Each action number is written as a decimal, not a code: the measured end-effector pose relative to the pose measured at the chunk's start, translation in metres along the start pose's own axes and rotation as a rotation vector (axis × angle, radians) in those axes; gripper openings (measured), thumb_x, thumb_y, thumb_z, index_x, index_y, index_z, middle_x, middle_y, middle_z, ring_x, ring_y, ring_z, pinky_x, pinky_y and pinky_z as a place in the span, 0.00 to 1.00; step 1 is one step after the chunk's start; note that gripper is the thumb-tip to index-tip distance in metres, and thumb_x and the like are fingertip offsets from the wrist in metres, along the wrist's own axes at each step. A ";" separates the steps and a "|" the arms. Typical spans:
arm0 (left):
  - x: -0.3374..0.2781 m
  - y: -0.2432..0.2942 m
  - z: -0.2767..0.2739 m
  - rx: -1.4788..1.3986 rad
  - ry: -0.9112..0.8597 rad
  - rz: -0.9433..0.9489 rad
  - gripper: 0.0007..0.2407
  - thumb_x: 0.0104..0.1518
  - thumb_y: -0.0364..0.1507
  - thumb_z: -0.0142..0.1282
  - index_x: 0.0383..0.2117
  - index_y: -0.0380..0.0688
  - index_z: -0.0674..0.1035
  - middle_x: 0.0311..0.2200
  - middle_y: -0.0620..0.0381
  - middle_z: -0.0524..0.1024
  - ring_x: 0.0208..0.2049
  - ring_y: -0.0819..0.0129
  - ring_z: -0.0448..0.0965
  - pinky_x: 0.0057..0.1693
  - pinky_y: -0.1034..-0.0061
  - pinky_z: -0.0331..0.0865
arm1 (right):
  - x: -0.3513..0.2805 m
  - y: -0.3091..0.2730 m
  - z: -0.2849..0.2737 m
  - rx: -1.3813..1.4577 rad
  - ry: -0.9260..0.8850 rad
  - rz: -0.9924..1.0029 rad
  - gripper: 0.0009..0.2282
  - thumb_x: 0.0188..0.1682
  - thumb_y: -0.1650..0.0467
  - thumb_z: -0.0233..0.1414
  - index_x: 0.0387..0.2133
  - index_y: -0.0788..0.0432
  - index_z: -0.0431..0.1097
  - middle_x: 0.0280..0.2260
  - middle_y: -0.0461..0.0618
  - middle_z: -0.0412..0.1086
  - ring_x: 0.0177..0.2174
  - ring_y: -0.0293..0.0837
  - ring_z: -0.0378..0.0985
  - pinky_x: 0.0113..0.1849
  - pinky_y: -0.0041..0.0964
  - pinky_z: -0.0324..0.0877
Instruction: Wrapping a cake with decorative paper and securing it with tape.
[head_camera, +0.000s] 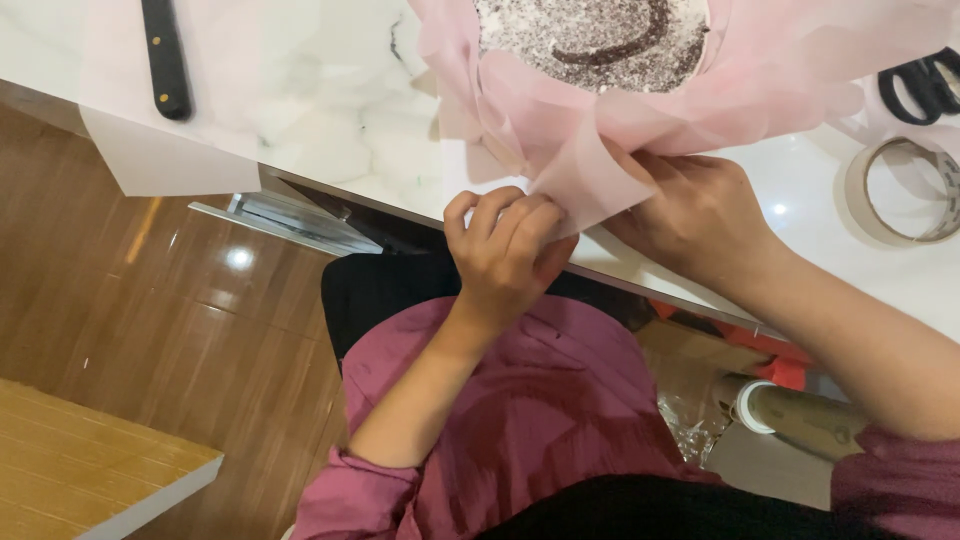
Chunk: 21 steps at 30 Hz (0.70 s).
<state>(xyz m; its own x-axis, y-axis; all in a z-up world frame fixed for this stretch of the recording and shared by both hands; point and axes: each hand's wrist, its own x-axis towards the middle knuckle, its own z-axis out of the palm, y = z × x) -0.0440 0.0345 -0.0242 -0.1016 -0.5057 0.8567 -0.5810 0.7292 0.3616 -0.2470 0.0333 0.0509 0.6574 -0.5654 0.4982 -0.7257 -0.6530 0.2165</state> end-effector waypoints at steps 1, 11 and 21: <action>0.001 0.001 -0.001 0.011 -0.041 -0.009 0.16 0.52 0.26 0.69 0.41 0.45 0.72 0.38 0.58 0.80 0.41 0.60 0.79 0.56 0.61 0.59 | -0.004 0.002 0.004 -0.026 -0.011 0.003 0.25 0.48 0.69 0.67 0.57 0.67 0.68 0.38 0.55 0.78 0.29 0.47 0.79 0.29 0.39 0.71; 0.045 -0.002 -0.025 0.095 -0.165 0.078 0.09 0.50 0.20 0.62 0.38 0.39 0.79 0.34 0.58 0.78 0.36 0.63 0.77 0.51 0.68 0.64 | 0.006 0.000 -0.009 0.061 -0.004 0.030 0.28 0.47 0.68 0.65 0.60 0.66 0.65 0.38 0.57 0.77 0.30 0.52 0.79 0.29 0.42 0.71; 0.064 -0.061 -0.044 0.261 -0.124 0.547 0.10 0.56 0.30 0.67 0.42 0.61 0.80 0.46 0.70 0.69 0.45 0.72 0.62 0.53 0.74 0.61 | 0.001 0.003 0.002 -0.013 0.086 0.029 0.20 0.51 0.73 0.69 0.55 0.65 0.72 0.32 0.52 0.78 0.26 0.47 0.78 0.28 0.40 0.71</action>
<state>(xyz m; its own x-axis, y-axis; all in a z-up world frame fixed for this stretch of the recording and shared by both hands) 0.0203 -0.0225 0.0244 -0.5250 -0.1517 0.8375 -0.5947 0.7693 -0.2334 -0.2481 0.0294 0.0506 0.6167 -0.5386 0.5741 -0.7471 -0.6303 0.2112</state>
